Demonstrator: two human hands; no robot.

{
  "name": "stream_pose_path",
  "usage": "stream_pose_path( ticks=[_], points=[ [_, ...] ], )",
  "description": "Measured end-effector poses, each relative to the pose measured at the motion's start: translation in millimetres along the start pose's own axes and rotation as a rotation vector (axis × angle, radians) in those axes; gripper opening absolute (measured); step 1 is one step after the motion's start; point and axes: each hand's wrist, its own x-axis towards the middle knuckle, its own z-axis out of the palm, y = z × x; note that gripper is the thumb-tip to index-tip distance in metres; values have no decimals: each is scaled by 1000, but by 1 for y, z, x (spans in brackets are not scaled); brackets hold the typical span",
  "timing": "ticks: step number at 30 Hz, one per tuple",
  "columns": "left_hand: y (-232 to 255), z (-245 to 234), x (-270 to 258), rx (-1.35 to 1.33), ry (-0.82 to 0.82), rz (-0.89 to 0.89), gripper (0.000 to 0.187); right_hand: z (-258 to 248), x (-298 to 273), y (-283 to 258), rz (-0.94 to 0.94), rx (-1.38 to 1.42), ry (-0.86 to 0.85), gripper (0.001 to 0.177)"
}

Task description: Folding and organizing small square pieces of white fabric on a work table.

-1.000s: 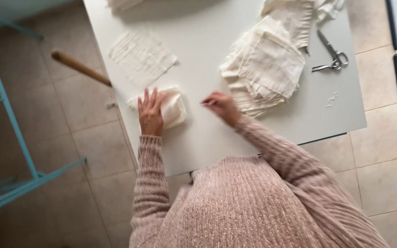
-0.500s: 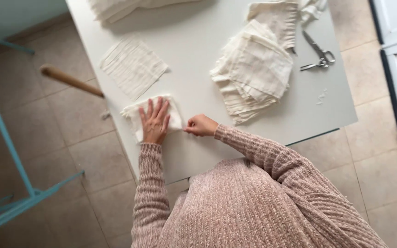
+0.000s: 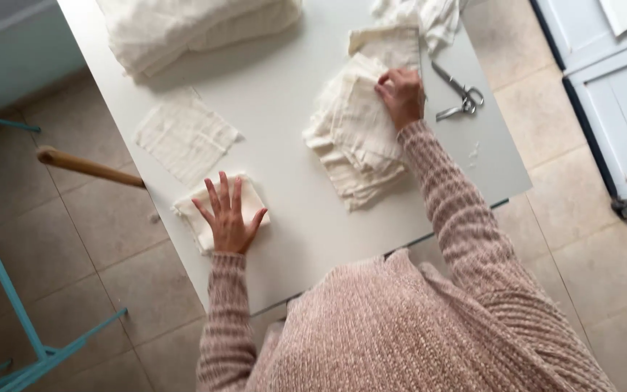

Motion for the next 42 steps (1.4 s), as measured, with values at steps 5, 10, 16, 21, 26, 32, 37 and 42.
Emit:
stream_pose_path(
  ticks=[5,10,16,21,26,32,37,42],
  points=[
    [63,-2,22,-517,307,20,44,-13,-34,3,-245,132,41,10],
    [125,-22,72,-949,334,13,26,-79,-68,-80,-559,440,53,17],
    [135,-22,85,-1110,-139,-94,56,-139,-89,-151,-838,644,-104,34],
    [124,-9,55,-1138,-737,-374,85,-149,-116,-171,-970,617,-149,22],
    [145,29,25,-925,-735,-234,98,-156,-155,-189,-1076,716,-315,13],
    [149,103,-5,-956,-125,-203,21,-171,-197,-159,-1036,748,-429,10],
    [182,3,-12,-773,163,-139,18,-134,-201,-129,-468,322,-249,46],
    [201,-20,-35,-696,331,29,21,-129,-165,-177,-342,463,-229,21]
  ],
)
